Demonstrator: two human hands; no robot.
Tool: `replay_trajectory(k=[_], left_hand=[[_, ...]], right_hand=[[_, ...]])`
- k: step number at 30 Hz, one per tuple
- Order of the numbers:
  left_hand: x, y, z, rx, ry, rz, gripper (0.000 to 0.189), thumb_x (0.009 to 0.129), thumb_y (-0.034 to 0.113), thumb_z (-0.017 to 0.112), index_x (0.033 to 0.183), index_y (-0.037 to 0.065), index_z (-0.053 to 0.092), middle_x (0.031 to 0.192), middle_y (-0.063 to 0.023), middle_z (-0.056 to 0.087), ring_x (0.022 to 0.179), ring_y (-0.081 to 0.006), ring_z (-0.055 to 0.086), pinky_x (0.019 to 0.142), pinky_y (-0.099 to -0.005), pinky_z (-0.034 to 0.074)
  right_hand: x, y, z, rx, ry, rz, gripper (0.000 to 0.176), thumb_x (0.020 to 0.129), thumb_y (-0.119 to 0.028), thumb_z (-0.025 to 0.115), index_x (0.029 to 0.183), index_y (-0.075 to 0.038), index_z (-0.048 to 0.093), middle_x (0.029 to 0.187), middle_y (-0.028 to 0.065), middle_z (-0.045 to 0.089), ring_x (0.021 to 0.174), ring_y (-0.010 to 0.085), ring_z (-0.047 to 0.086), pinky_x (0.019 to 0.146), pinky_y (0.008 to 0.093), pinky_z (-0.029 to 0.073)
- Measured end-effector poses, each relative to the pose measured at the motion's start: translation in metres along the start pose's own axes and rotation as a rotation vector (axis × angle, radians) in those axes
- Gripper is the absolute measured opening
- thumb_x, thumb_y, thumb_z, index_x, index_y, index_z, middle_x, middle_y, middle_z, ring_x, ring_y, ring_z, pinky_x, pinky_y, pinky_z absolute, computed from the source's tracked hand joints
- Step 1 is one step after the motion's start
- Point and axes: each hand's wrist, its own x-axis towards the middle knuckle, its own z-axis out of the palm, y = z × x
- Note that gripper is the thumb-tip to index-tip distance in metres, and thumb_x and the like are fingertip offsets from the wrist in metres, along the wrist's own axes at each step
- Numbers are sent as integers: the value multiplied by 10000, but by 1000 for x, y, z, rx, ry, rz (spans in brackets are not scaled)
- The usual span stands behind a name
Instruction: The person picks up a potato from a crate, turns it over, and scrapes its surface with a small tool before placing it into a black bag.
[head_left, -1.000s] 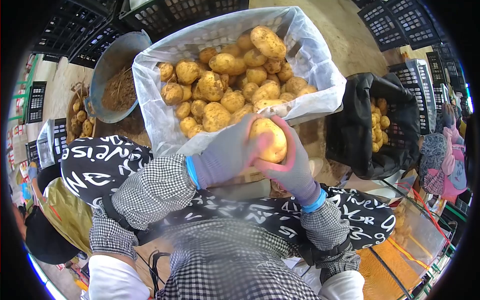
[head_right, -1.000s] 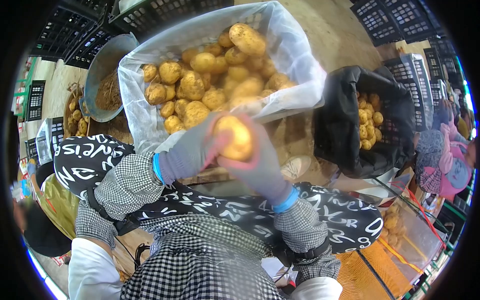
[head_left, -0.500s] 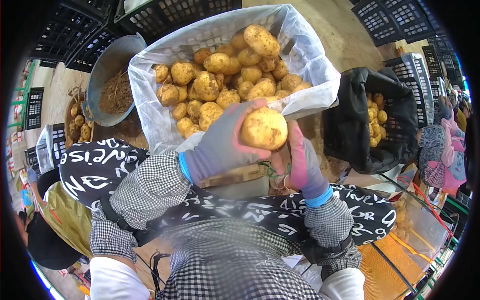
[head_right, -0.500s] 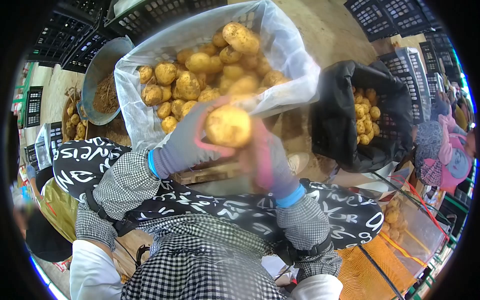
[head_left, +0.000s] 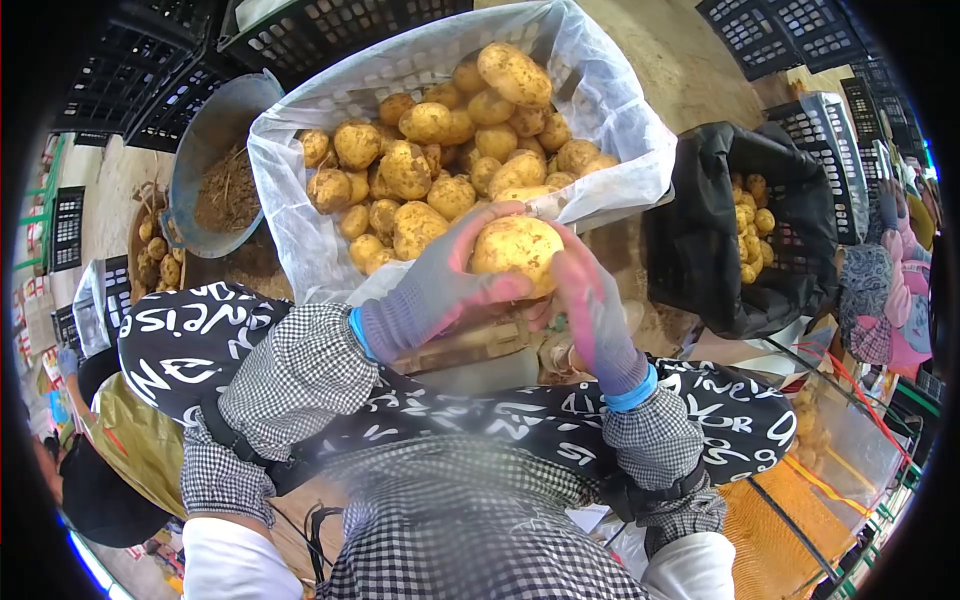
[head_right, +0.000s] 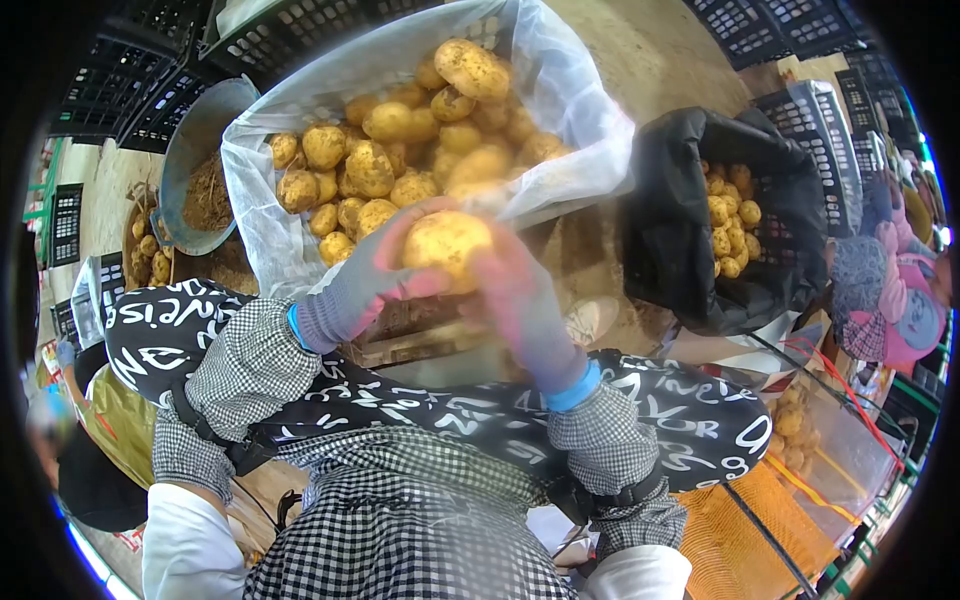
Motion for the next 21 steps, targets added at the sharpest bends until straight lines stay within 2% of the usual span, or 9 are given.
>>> replay_trajectory(k=[2,5,8,10,11,12,14,18,21], left_hand=[[-3,-1,-4,75,-36,21,829,876,481,697,1485,52,332,1349,-102,498,1221,-192,523,1006,-323,477],[0,6,-9,-122,10,-173,776,924,509,615,1491,60,334,1375,-106,485,1223,-187,522,983,-313,488],[1,14,1,32,71,-217,747,911,407,677,1487,62,350,1362,-112,506,1224,-204,528,980,-322,490],[2,-10,4,221,92,84,798,809,346,783,1449,53,406,1371,-145,480,1240,-240,517,1030,-356,450],[3,-22,4,315,101,236,826,758,316,835,1430,49,435,1376,-162,467,1248,-257,512,1055,-372,429],[2,-18,5,383,117,216,852,737,308,847,1434,49,430,1358,-166,476,1255,-266,502,1065,-378,415],[0,-7,6,520,151,174,904,694,291,869,1441,49,422,1322,-175,492,1267,-284,484,1084,-389,387],[-3,-3,8,767,174,213,878,710,316,855,1439,62,437,1234,-172,523,1202,-297,518,1049,-381,410],[-2,-8,8,746,157,301,749,778,343,805,1410,89,493,1211,-165,533,1156,-293,538,1011,-367,435]], right_hand=[[-2,-10,11,-27,-11,-22,581,1046,-427,386,1412,22,438,1139,110,611,881,117,622,714,250,532],[-1,-10,3,-5,-44,-28,567,1055,-396,366,1436,22,400,1242,118,572,1035,156,603,839,282,521],[3,0,-4,70,-51,-70,575,1053,-391,375,1454,20,364,1296,126,549,1120,187,583,928,306,493],[1,6,-11,-28,-78,-195,583,1052,-396,382,1459,20,349,1327,128,534,1151,197,576,963,319,478],[0,6,-11,5,-100,-186,584,1052,-400,384,1457,21,350,1338,130,528,1159,201,575,973,324,473],[-1,5,-11,37,-122,-176,586,1052,-403,385,1454,21,350,1348,131,522,1168,204,574,984,329,468],[1,0,-3,337,-170,30,583,1053,-412,383,1440,24,363,1357,136,517,1178,211,574,999,339,462],[1,1,8,206,-2,-30,586,1044,-453,375,1385,20,433,1297,128,562,1143,210,588,967,348,476],[5,-1,6,345,12,32,601,1025,-503,382,1319,9,499,1168,103,629,954,178,639,780,304,531]])
